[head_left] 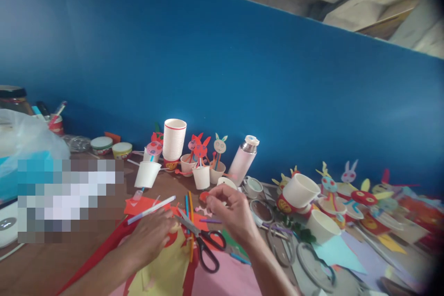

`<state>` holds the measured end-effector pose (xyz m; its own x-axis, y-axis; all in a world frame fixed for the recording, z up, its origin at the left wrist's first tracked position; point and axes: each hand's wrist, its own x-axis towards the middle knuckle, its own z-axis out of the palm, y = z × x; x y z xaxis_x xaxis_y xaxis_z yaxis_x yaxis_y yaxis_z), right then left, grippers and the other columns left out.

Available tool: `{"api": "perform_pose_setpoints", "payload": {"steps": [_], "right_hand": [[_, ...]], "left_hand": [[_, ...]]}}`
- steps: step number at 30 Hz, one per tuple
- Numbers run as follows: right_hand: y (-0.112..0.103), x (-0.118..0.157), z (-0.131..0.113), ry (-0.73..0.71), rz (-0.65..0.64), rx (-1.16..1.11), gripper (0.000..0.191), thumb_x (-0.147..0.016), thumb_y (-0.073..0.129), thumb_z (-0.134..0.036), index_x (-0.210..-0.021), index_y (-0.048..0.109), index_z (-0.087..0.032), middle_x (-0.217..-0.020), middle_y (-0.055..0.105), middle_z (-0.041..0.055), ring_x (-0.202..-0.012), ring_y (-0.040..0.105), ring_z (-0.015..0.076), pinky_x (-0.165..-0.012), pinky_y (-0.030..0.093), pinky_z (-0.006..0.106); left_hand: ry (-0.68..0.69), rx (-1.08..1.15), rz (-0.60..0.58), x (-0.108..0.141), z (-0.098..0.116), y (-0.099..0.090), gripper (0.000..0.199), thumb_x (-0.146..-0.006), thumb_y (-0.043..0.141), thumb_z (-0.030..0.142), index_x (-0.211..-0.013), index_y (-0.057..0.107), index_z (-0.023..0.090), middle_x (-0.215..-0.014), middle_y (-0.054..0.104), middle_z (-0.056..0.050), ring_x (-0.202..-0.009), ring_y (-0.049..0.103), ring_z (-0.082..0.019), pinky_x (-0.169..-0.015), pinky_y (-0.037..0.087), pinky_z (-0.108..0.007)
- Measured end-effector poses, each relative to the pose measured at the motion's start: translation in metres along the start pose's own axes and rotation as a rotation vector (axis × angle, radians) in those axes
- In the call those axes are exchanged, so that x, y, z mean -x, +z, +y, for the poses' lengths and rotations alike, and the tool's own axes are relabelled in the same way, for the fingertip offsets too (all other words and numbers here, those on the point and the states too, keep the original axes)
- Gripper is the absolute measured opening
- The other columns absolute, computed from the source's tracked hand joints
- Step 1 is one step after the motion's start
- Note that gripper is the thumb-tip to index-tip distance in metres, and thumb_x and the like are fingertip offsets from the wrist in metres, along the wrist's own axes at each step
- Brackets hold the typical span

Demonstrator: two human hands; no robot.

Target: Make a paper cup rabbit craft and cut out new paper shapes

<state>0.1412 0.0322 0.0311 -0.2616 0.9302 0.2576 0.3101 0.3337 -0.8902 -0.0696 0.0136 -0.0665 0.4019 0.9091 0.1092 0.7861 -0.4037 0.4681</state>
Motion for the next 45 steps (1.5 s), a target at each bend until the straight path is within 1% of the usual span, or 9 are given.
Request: {"api": "perform_pose_setpoints", "payload": {"steps": [4, 10, 16, 20, 26, 31, 36, 40, 45], "right_hand": [[-0.014, -0.008, -0.027, -0.079, 0.045, -0.082, 0.010, -0.078, 0.055, -0.023, -0.075, 0.061, -0.016, -0.063, 0.059, -0.0020, -0.057, 0.052, 0.0096, -0.053, 0.042, 0.021], [-0.032, -0.035, -0.049, -0.231, 0.039, -0.204, 0.007, -0.079, 0.056, -0.022, -0.078, 0.060, -0.016, -0.066, 0.061, -0.0014, -0.060, 0.056, 0.0081, -0.056, 0.044, 0.021], [-0.052, -0.073, -0.046, -0.297, 0.047, -0.271, 0.008, -0.079, 0.057, -0.023, -0.077, 0.058, -0.016, -0.065, 0.062, -0.0015, -0.057, 0.057, 0.0079, -0.057, 0.045, 0.021], [-0.054, -0.073, -0.033, -0.223, -0.022, -0.235, 0.008, -0.078, 0.057, -0.023, -0.075, 0.058, -0.016, -0.064, 0.062, -0.0017, -0.057, 0.056, 0.0078, -0.058, 0.045, 0.021], [-0.039, -0.029, -0.009, -0.069, -0.111, -0.115, 0.007, -0.078, 0.056, -0.021, -0.075, 0.059, -0.016, -0.066, 0.062, -0.0009, -0.059, 0.056, 0.0095, -0.056, 0.042, 0.020], [-0.012, 0.008, 0.019, 0.063, -0.124, 0.009, 0.007, -0.075, 0.058, -0.020, -0.070, 0.061, -0.016, -0.064, 0.061, -0.0012, -0.059, 0.053, 0.0104, -0.053, 0.037, 0.020], [0.020, 0.019, 0.044, 0.215, -0.110, -0.335, 0.011, -0.072, 0.062, -0.022, -0.065, 0.056, -0.015, -0.060, 0.058, -0.0019, -0.051, 0.048, 0.0079, -0.049, 0.035, 0.019], [0.036, 0.018, 0.057, 0.227, -0.072, -0.433, 0.012, -0.070, 0.061, -0.020, -0.061, 0.057, -0.014, -0.054, 0.053, -0.0035, -0.048, 0.043, 0.0066, -0.048, 0.033, 0.018], [0.041, 0.017, 0.061, 0.224, -0.025, -0.391, 0.012, -0.072, 0.059, -0.022, -0.064, 0.060, -0.013, -0.056, 0.054, -0.0021, -0.051, 0.044, 0.0078, -0.050, 0.034, 0.019]], "left_hand": [[0.020, -0.172, 0.001, 0.000, -0.013, 0.010, 0.031, -0.075, 0.043, 0.014, -0.099, 0.062, 0.021, -0.112, 0.065, -0.012, -0.107, 0.053, -0.032, -0.092, 0.034, -0.042], [0.056, -0.216, -0.031, -0.009, -0.017, 0.013, 0.018, -0.068, 0.044, 0.007, -0.067, 0.054, 0.021, -0.073, 0.063, -0.003, -0.068, 0.054, -0.022, -0.061, 0.033, -0.031], [0.023, -0.150, -0.031, -0.009, -0.017, 0.012, 0.016, -0.067, 0.045, 0.006, -0.067, 0.051, 0.021, -0.073, 0.058, -0.001, -0.071, 0.051, -0.020, -0.063, 0.027, -0.030], [-0.026, -0.118, -0.051, -0.010, -0.012, 0.007, 0.012, -0.064, 0.047, 0.011, -0.067, 0.051, 0.022, -0.074, 0.058, -0.002, -0.073, 0.054, -0.022, -0.063, 0.028, -0.030], [-0.018, -0.102, -0.050, -0.009, -0.004, 0.000, 0.018, -0.059, 0.044, 0.006, -0.065, 0.050, 0.021, -0.070, 0.056, -0.001, -0.069, 0.050, -0.021, -0.060, 0.024, -0.029], [-0.179, 0.112, 0.009, -0.011, 0.003, -0.005, 0.015, -0.058, 0.048, 0.007, -0.054, 0.046, 0.021, -0.058, 0.052, 0.002, -0.061, 0.046, -0.019, -0.057, 0.022, -0.027], [-0.263, 0.268, 0.031, -0.020, 0.014, -0.014, 0.010, -0.071, 0.048, 0.023, -0.062, 0.051, 0.021, -0.056, 0.050, 0.004, -0.055, 0.047, -0.016, -0.052, 0.027, -0.023], [-0.328, 0.678, 0.103, -0.026, 0.023, -0.020, 0.022, -0.071, 0.055, 0.041, -0.065, 0.051, 0.019, -0.055, 0.047, 0.007, -0.049, 0.042, -0.011, -0.047, 0.029, -0.021], [-0.438, 1.055, 0.167, -0.026, 0.032, -0.021, 0.020, -0.065, 0.065, 0.035, -0.064, 0.054, 0.018, -0.049, 0.053, 0.007, -0.048, 0.045, -0.010, -0.049, 0.034, -0.021]]}}
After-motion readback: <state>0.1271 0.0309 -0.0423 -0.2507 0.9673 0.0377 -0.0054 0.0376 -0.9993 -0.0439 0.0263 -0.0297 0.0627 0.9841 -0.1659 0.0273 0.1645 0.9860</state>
